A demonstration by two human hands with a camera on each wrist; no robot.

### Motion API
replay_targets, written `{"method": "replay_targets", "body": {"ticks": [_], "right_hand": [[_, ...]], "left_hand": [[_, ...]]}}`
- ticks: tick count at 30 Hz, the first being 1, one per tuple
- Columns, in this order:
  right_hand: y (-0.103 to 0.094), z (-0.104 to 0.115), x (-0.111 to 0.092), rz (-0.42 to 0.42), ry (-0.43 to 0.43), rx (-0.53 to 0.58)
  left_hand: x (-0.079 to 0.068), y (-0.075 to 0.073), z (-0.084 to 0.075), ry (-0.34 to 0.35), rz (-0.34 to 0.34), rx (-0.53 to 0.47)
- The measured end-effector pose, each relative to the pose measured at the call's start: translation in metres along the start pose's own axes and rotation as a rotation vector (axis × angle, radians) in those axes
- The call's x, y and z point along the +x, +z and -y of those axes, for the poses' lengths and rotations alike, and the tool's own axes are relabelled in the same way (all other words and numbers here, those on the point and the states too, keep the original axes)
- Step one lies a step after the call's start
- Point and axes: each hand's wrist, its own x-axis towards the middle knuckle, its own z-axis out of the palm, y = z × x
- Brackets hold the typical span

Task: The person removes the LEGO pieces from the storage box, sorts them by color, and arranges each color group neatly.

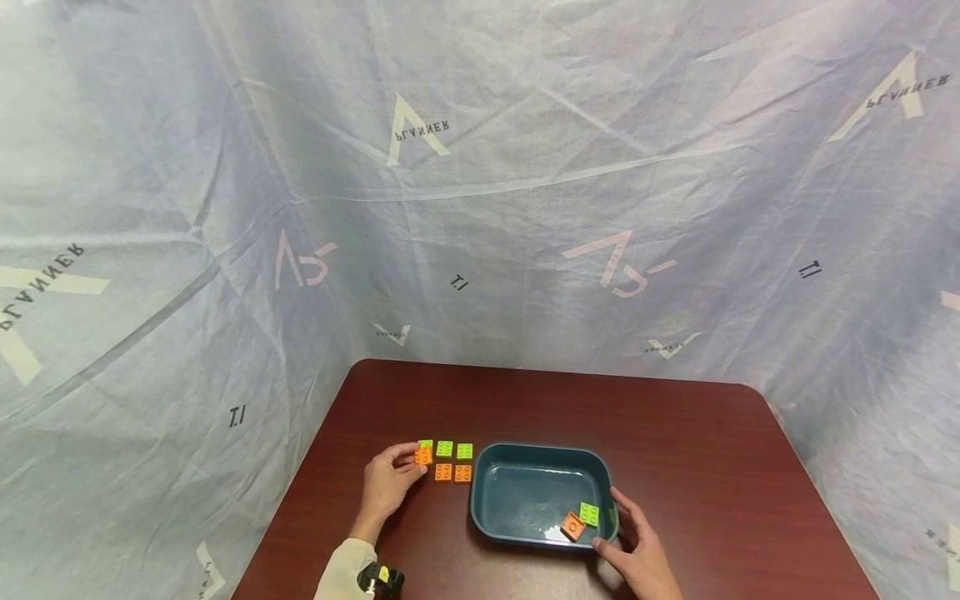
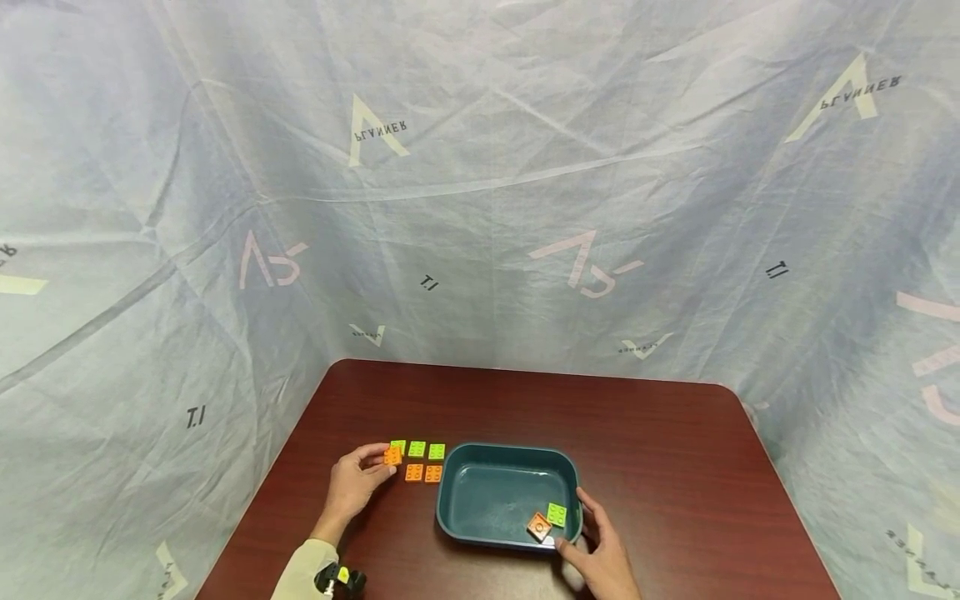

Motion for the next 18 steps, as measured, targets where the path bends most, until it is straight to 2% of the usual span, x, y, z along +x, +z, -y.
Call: {"method": "replay_targets", "body": {"ticks": [12,18], "right_hand": [[-0.001,0.003,-0.001,-0.022,-0.017,-0.016],[0.000,0.004,-0.004,-0.021,-0.016,-0.006]], "left_hand": [[0.002,-0.002,0.022,-0.026,0.038,0.159],[0.001,0.000,0.032,-0.007,0.061,0.216]]}}
